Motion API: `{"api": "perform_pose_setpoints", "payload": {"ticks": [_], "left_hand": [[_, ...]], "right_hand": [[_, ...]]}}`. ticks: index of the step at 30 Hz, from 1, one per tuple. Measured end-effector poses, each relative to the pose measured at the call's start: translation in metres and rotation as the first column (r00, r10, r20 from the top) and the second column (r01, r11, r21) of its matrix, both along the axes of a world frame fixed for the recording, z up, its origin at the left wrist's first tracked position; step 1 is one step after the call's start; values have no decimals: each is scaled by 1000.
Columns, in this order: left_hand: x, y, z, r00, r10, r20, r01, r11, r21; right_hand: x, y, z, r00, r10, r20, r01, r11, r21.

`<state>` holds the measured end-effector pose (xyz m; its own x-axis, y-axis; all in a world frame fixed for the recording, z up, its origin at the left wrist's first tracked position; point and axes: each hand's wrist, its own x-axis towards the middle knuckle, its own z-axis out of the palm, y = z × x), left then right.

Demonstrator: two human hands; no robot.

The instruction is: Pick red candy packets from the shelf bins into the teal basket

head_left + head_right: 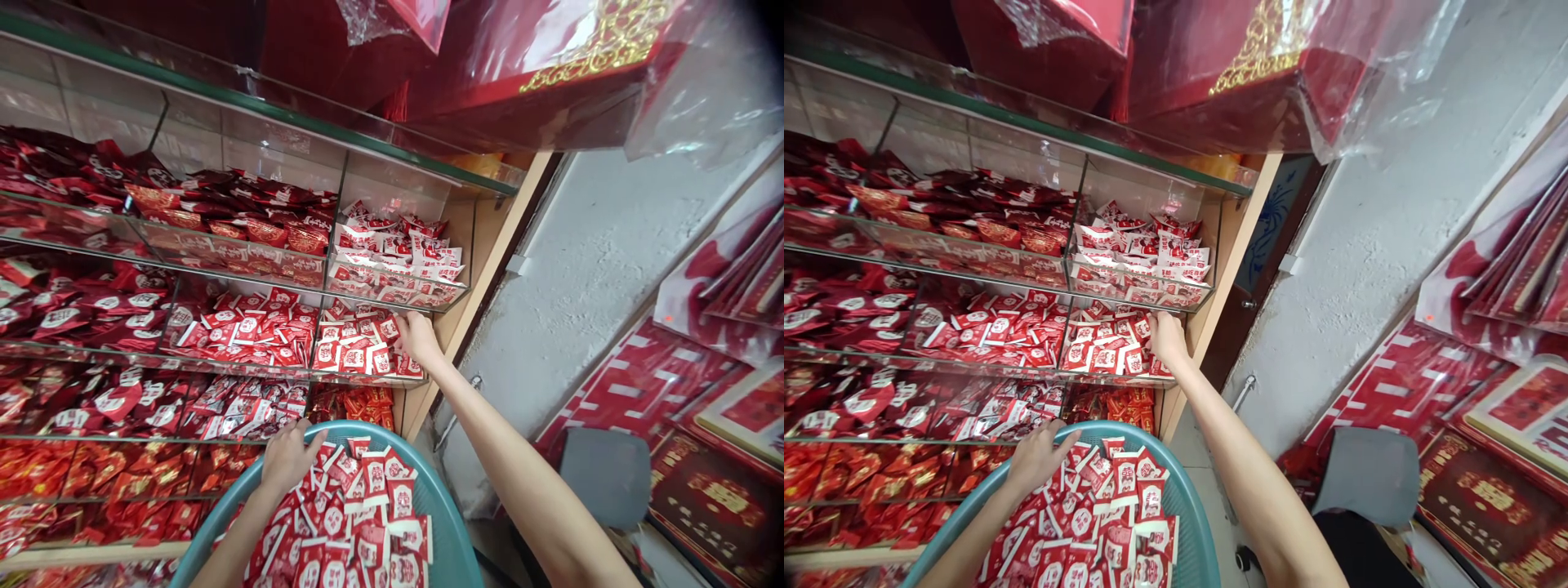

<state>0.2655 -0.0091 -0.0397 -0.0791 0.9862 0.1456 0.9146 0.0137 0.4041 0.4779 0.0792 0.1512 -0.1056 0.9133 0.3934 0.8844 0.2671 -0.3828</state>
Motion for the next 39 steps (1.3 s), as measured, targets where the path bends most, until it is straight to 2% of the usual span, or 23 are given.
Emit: {"api": "perform_pose_setpoints", "payload": {"ticks": [3, 6, 8, 11, 13, 15, 18, 21, 23, 25, 27, 29, 34, 36, 39], "left_hand": [[0, 0, 0, 1000, -7, -3, 7, 1000, 13], [0, 0, -1, 1000, -1, -5, 1, 1000, 11], [0, 0, -2, 1000, 5, -6, -5, 1000, 6], [1, 0, -2, 1000, 4, -17, -4, 1000, 9], [1, 0, -2, 1000, 6, -22, -6, 1000, 6], [1, 0, -2, 1000, 9, -19, -9, 1000, 3], [1, 1, -3, 1000, 4, -13, -4, 1000, 13], [0, 2, -5, 1000, -5, -25, 6, 1000, 19], [0, 2, -5, 999, -9, -36, 10, 1000, 18], [1, 1, -3, 999, -8, -38, 9, 1000, 15], [2, 0, 1, 999, -2, -34, 2, 1000, 3], [3, -1, 3, 999, 5, -38, -6, 1000, -9], [4, 0, 2, 998, 15, -67, -15, 1000, -11], [4, 0, 0, 997, 13, -80, -13, 1000, 2], [3, 1, -2, 996, 10, -88, -8, 1000, 20]], "right_hand": [[-3, -9, -11, 979, 82, -186, -75, 996, 43], [-5, -32, -26, 922, 185, -341, -125, 973, 193], [-4, -53, -39, 927, 245, -285, -144, 932, 332], [2, -85, -66, 923, 378, -73, -283, 796, 535], [6, -101, -84, 894, 447, 45, -387, 716, 582], [10, -112, -99, 873, 477, 104, -444, 685, 578], [14, -121, -112, 861, 497, 109, -469, 692, 548], [16, -128, -116, 855, 511, 86, -470, 695, 544], [18, -135, -117, 861, 508, 13, -429, 712, 555], [22, -146, -120, 873, 456, -170, -310, 790, 530], [31, -160, -127, 868, 344, -359, -170, 884, 436], [42, -175, -138, 870, 229, -437, -88, 944, 319], [66, -200, -174, 926, 100, -365, -44, 986, 160], [69, -204, -181, 939, 92, -331, -56, 991, 118], [68, -206, -183, 951, 58, -305, -34, 996, 85]]}}
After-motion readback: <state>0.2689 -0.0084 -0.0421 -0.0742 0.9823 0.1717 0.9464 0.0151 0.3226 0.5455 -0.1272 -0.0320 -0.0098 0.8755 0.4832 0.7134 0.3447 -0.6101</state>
